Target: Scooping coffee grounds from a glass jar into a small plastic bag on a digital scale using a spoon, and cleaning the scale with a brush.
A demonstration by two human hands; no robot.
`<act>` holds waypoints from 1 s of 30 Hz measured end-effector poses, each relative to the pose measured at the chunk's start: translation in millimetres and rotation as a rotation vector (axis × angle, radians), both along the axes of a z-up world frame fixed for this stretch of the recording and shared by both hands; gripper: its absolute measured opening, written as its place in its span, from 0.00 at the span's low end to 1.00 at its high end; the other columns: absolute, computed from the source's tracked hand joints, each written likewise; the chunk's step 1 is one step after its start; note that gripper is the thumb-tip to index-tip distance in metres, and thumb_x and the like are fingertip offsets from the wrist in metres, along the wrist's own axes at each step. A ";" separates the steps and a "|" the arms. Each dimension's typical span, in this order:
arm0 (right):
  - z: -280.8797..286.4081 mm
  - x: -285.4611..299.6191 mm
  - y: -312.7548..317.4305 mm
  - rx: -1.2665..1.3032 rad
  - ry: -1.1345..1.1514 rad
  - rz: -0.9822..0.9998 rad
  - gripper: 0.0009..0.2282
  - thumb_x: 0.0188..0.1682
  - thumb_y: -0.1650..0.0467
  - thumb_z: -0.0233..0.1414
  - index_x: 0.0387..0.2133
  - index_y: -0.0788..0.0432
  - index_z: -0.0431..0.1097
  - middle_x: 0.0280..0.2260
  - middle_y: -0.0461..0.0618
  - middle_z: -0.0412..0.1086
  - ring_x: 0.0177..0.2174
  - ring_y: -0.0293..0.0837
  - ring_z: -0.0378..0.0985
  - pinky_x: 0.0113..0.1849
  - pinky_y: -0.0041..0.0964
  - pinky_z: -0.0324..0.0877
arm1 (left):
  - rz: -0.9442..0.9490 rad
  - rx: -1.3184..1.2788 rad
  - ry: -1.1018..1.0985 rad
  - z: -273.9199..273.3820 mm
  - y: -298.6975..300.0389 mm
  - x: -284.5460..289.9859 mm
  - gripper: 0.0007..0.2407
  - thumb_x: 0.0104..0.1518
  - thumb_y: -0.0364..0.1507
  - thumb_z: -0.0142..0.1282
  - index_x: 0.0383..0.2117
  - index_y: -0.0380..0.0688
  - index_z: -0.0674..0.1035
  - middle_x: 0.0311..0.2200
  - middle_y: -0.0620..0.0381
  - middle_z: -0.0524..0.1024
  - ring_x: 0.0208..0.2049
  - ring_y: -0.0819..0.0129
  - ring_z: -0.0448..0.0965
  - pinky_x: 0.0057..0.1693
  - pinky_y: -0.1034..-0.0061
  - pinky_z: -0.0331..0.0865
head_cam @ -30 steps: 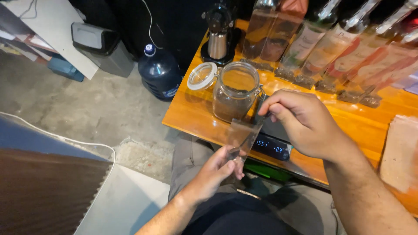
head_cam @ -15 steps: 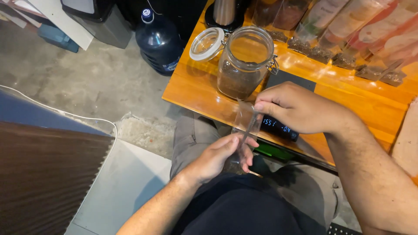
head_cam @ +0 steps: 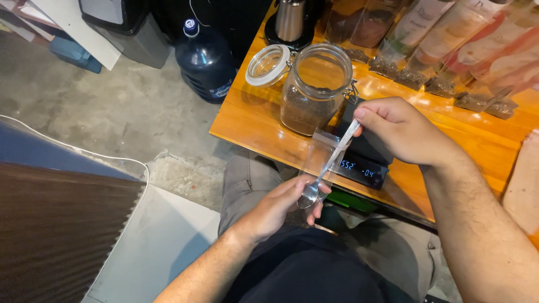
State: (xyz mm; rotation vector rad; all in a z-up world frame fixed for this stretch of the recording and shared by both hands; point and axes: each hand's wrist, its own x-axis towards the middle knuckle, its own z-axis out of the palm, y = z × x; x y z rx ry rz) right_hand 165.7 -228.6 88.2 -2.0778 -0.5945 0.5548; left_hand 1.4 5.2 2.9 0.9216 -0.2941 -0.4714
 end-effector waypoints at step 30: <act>30.3 17.1 -27.0 0.290 -0.784 -0.506 0.15 0.73 0.69 0.42 0.36 0.64 0.66 0.31 0.49 0.64 0.35 0.41 0.66 0.40 0.36 0.61 | 0.156 0.117 0.005 9.1 15.3 3.0 0.27 0.66 0.50 0.33 0.51 0.39 0.75 0.30 0.51 0.76 0.29 0.65 0.75 0.45 0.72 0.70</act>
